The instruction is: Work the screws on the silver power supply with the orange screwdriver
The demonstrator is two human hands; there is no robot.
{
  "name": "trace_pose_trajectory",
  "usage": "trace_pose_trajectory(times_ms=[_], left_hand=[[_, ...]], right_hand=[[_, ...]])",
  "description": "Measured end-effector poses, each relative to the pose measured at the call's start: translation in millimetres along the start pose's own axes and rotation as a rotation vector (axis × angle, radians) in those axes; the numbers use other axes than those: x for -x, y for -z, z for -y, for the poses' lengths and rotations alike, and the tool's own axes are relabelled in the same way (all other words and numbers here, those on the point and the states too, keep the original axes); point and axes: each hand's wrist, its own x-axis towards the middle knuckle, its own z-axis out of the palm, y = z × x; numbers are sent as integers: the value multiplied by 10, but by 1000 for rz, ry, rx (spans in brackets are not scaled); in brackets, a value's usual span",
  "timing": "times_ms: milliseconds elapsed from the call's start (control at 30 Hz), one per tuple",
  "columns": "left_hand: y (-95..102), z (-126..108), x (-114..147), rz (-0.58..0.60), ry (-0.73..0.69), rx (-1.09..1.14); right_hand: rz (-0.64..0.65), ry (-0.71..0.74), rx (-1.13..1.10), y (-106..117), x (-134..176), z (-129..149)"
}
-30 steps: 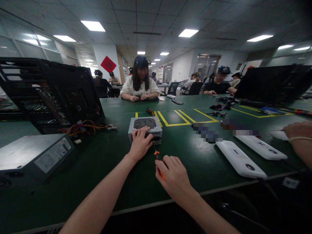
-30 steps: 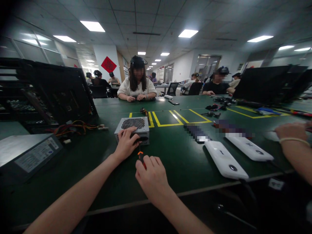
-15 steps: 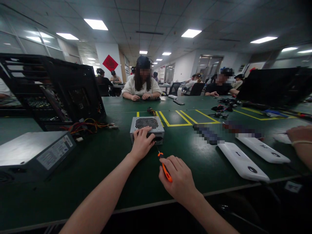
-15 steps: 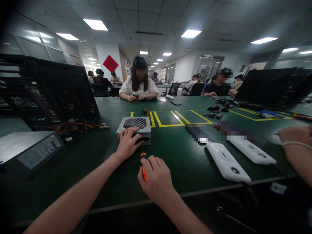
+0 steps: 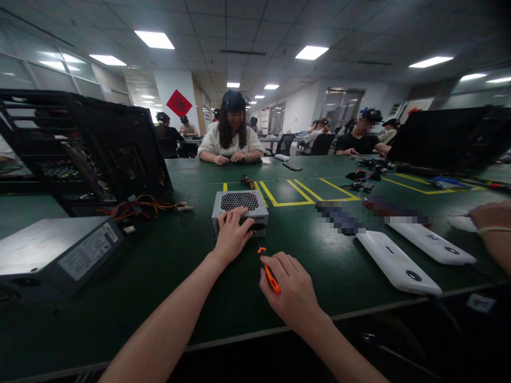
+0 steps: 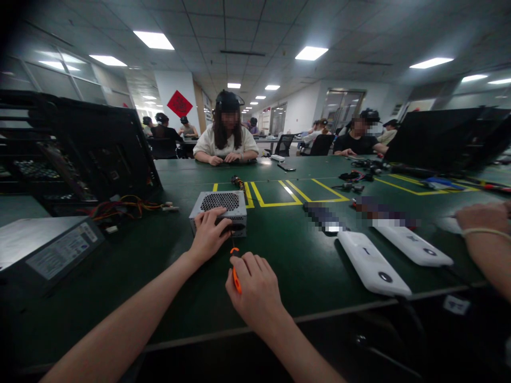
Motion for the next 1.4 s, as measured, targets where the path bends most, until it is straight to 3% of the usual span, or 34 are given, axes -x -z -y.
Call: trace_pose_trajectory(times_ms=[233, 1100, 1400], left_hand=[[-13, -3, 1, 2, 8, -9], [4, 15, 9, -7, -8, 10], [294, 73, 31, -79, 137, 241]], right_hand=[[32, -1, -34, -6, -1, -5], [-36, -54, -125, 36, 17, -18], [-211, -125, -415, 191, 94, -53]])
